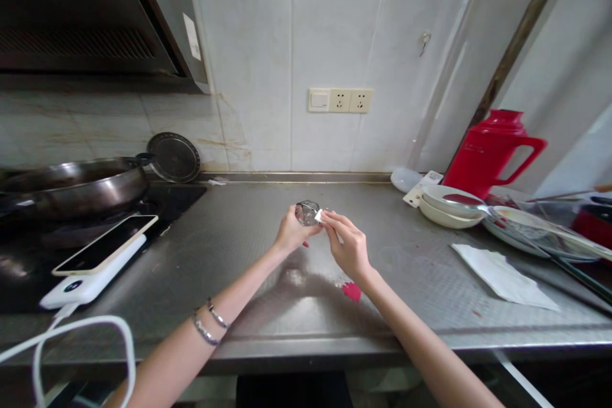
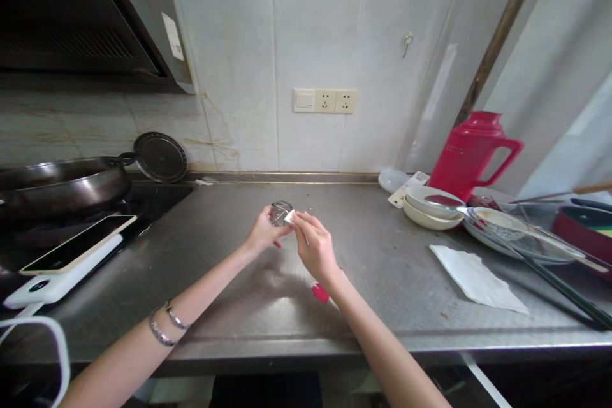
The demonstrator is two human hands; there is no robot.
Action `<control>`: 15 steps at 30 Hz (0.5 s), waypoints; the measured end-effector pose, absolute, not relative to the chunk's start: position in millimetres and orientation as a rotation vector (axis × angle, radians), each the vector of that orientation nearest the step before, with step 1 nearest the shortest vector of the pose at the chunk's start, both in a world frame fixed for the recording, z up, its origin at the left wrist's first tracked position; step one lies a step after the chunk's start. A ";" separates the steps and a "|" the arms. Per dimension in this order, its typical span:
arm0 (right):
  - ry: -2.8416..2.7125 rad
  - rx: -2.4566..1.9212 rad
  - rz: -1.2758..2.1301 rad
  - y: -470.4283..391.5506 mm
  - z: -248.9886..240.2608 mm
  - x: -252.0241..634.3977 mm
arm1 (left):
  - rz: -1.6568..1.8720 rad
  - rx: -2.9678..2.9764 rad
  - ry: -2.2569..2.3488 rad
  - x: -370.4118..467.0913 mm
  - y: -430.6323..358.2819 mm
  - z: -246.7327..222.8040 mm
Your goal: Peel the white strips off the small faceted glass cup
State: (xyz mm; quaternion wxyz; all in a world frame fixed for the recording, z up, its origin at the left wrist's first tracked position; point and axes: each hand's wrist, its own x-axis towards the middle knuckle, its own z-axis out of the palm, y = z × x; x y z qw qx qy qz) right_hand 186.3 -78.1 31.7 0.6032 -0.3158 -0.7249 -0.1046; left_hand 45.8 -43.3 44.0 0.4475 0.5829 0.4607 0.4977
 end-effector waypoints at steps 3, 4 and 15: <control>-1.683 -0.735 -0.211 -85.8 34.0 188.0 | 1.228 1.423 1.112 44.1 -42.8 46.0; -1.674 -0.738 -0.208 -87.2 35.9 189.6 | 1.222 1.425 1.096 43.7 -42.8 46.6; -1.446 -0.922 0.205 -46.0 57.4 190.3 | 1.073 1.411 0.866 35.2 -43.4 52.0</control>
